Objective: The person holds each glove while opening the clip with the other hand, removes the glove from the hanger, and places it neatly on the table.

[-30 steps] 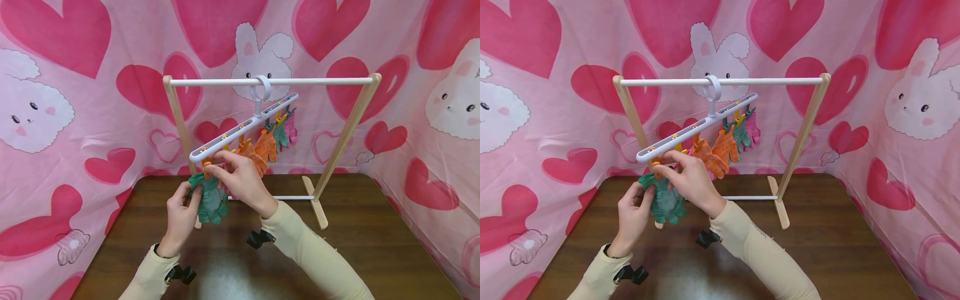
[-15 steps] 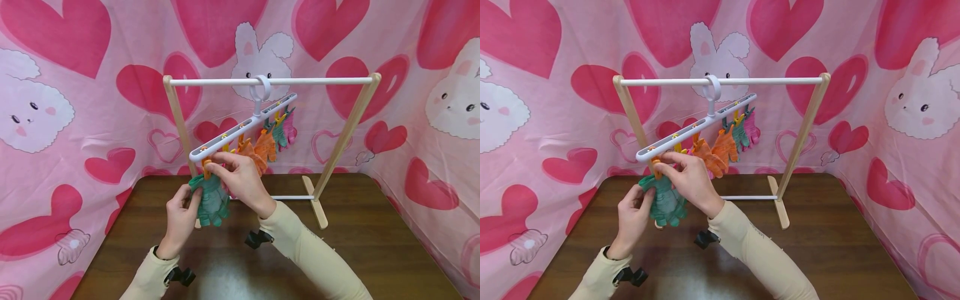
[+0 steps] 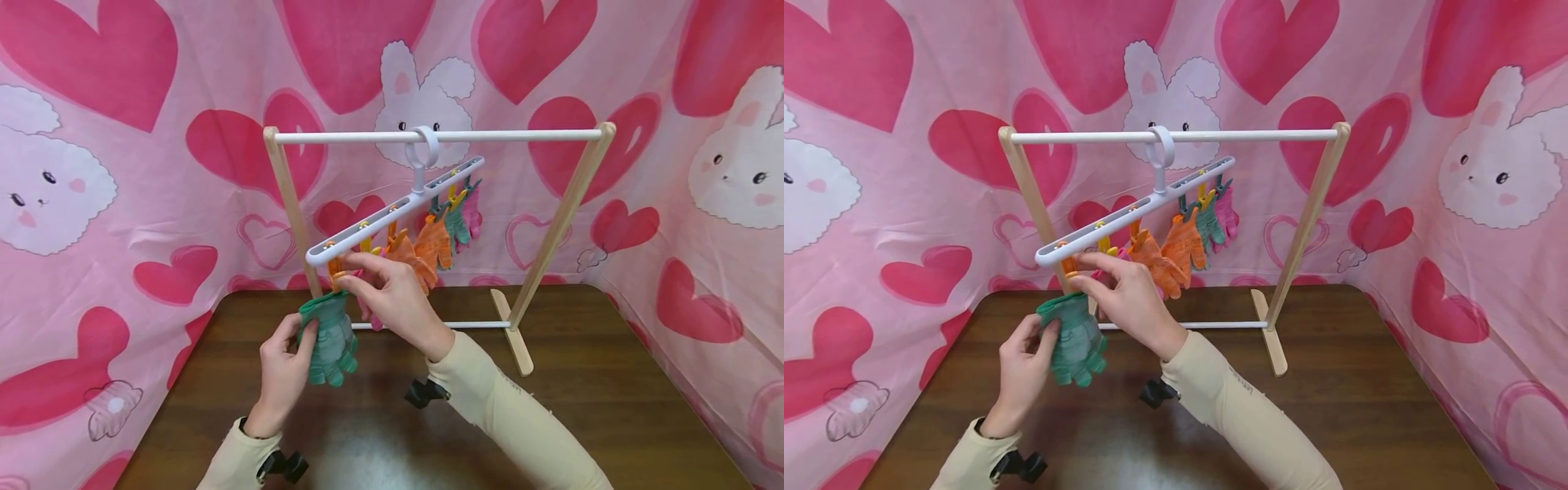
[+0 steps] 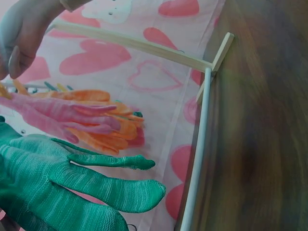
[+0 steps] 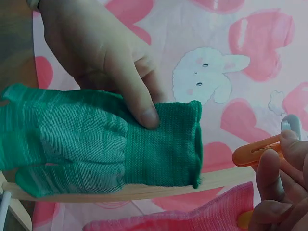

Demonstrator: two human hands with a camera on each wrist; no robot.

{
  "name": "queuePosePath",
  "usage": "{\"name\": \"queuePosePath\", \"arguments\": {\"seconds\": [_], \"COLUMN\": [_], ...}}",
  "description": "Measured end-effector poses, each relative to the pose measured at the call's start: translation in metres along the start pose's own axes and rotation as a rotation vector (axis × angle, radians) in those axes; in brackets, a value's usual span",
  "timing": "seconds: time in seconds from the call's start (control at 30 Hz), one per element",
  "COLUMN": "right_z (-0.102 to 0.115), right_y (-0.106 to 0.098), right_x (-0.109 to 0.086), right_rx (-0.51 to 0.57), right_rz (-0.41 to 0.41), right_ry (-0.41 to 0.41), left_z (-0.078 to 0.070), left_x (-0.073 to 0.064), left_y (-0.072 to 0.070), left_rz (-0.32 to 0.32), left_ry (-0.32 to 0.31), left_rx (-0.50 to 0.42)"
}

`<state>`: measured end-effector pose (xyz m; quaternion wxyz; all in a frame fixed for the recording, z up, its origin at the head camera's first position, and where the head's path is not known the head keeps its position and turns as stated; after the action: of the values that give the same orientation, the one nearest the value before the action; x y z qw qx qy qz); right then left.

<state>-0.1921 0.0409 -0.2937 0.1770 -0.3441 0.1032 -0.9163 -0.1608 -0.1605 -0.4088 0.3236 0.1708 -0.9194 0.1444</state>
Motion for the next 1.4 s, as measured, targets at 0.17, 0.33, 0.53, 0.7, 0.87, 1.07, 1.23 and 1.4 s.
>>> {"name": "queuePosePath", "arguments": {"seconds": [0.17, 0.33, 0.53, 0.7, 0.87, 1.07, 1.23, 1.4], "right_z": [-0.001, -0.005, -0.008, -0.008, -0.008, -0.016, -0.029, -0.043], "right_y": [0.0, 0.001, -0.002, -0.005, -0.013, -0.026, -0.038, -0.053], "right_x": [-0.003, -0.004, -0.005, -0.008, -0.019, -0.041, -0.062, -0.085], "right_rx": [0.0, -0.023, -0.09, -0.184, -0.224, -0.261, -0.299, -0.327], "right_rz": [-0.003, -0.031, -0.07, -0.115, -0.15, -0.147, -0.126, -0.114], "right_ry": [-0.031, -0.137, -0.272, -0.386, -0.421, -0.418, -0.357, -0.289], "left_z": [0.007, 0.005, 0.004, 0.008, 0.01, 0.011, 0.013, 0.018], "left_x": [-0.003, -0.004, -0.003, -0.004, -0.005, -0.004, -0.004, -0.007], "left_y": [-0.004, -0.006, -0.008, -0.012, -0.013, -0.018, -0.022, -0.025], "left_rz": [-0.023, -0.021, -0.02, -0.033, -0.048, -0.045, -0.04, -0.05], "left_ry": [-0.016, -0.044, -0.058, -0.063, -0.068, -0.073, -0.094, -0.086], "left_rx": [0.043, 0.049, 0.054, 0.08, 0.106, 0.115, 0.118, 0.132]}}
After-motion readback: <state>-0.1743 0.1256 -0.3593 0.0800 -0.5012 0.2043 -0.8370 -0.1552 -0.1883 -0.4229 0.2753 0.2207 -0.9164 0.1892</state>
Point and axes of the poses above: each hand's wrist, its own x-axis towards the middle knuckle, its own y-axis out of the palm, z = x × y, the point moved 1 cm from there along x, towards the middle knuckle, and after that the axes turned 7 degrees about -y, right-handed, at the moved point
